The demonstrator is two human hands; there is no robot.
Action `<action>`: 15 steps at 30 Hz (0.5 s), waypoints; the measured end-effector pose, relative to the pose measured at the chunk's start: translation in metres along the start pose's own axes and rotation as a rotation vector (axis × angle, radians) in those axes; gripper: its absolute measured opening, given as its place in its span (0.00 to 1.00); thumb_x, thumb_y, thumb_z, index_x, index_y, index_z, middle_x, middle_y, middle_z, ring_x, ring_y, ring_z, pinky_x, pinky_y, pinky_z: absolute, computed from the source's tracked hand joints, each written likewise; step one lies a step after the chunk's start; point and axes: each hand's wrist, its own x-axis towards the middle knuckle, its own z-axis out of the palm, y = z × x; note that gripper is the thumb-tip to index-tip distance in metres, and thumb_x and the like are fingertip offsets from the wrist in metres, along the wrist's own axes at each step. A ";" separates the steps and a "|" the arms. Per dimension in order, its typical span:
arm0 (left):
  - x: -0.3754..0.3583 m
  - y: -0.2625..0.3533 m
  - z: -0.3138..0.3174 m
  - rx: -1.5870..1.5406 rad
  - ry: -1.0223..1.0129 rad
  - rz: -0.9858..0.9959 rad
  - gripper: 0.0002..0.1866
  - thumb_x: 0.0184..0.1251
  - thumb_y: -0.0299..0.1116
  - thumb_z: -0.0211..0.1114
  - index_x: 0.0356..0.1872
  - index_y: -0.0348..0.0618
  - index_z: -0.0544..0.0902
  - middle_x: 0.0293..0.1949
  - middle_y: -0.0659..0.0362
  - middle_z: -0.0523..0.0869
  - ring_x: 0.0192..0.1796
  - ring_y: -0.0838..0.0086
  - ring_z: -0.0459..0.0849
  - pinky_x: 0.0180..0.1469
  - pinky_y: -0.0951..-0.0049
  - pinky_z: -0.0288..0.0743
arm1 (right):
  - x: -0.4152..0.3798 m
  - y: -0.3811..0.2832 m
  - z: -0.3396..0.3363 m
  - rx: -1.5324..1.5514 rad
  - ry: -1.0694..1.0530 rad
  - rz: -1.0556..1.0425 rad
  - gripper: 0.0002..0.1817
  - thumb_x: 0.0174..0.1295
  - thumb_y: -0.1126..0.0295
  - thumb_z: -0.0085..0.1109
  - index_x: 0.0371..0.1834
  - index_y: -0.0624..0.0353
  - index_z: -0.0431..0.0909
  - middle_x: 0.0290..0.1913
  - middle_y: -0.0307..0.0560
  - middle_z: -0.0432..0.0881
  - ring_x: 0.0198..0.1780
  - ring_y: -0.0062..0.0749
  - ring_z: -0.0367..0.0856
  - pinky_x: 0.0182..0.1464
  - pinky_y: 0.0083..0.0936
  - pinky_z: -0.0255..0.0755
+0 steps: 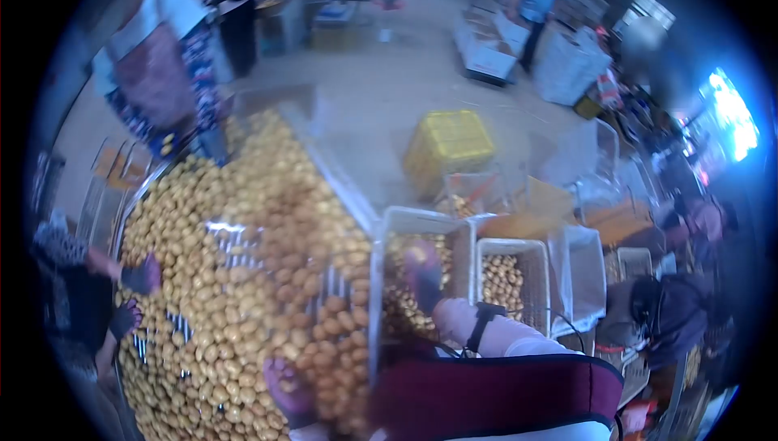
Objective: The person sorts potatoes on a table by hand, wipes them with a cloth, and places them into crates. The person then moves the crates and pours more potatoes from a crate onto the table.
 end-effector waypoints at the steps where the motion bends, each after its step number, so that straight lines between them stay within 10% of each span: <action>1: 0.000 -0.001 -0.004 0.013 0.009 -0.004 0.13 0.83 0.39 0.47 0.60 0.51 0.73 0.40 0.67 0.79 0.35 0.83 0.77 0.23 0.88 0.68 | 0.020 0.034 -0.046 -0.002 0.069 0.044 0.15 0.68 0.65 0.62 0.54 0.59 0.80 0.49 0.46 0.83 0.49 0.41 0.82 0.52 0.34 0.77; 5: -0.006 -0.002 0.006 0.111 0.051 0.011 0.14 0.82 0.39 0.50 0.61 0.50 0.72 0.39 0.67 0.79 0.35 0.83 0.76 0.26 0.87 0.68 | 0.135 0.209 -0.308 -0.247 -0.009 -0.146 0.12 0.68 0.68 0.62 0.52 0.59 0.80 0.42 0.43 0.83 0.43 0.38 0.82 0.49 0.36 0.78; 7: -0.011 -0.003 0.008 0.184 0.047 0.077 0.13 0.82 0.38 0.51 0.60 0.49 0.73 0.40 0.67 0.79 0.35 0.82 0.75 0.27 0.87 0.68 | 0.143 0.159 -0.360 -1.049 0.464 -0.176 0.23 0.70 0.51 0.55 0.57 0.57 0.76 0.51 0.46 0.82 0.52 0.36 0.79 0.56 0.40 0.74; 9: -0.032 -0.005 0.050 0.264 0.018 0.067 0.09 0.80 0.36 0.52 0.53 0.48 0.73 0.40 0.65 0.78 0.37 0.83 0.74 0.30 0.88 0.69 | 0.172 0.132 -0.389 -0.252 0.621 0.104 0.24 0.70 0.50 0.54 0.59 0.58 0.74 0.52 0.48 0.80 0.50 0.40 0.78 0.54 0.41 0.73; 11: -0.041 0.004 0.015 0.650 -0.055 0.267 0.15 0.78 0.35 0.56 0.60 0.43 0.73 0.43 0.64 0.78 0.40 0.84 0.74 0.34 0.89 0.69 | 0.191 0.109 -0.362 0.335 0.576 0.198 0.26 0.71 0.49 0.53 0.60 0.58 0.71 0.53 0.49 0.78 0.48 0.43 0.77 0.52 0.43 0.72; 15: -0.049 -0.006 -0.036 1.319 0.211 0.672 0.19 0.75 0.38 0.60 0.61 0.40 0.77 0.44 0.60 0.81 0.48 0.74 0.78 0.48 0.75 0.75 | 0.165 0.128 -0.192 -0.613 0.222 -0.287 0.22 0.68 0.63 0.59 0.60 0.63 0.70 0.48 0.49 0.77 0.47 0.45 0.75 0.53 0.40 0.72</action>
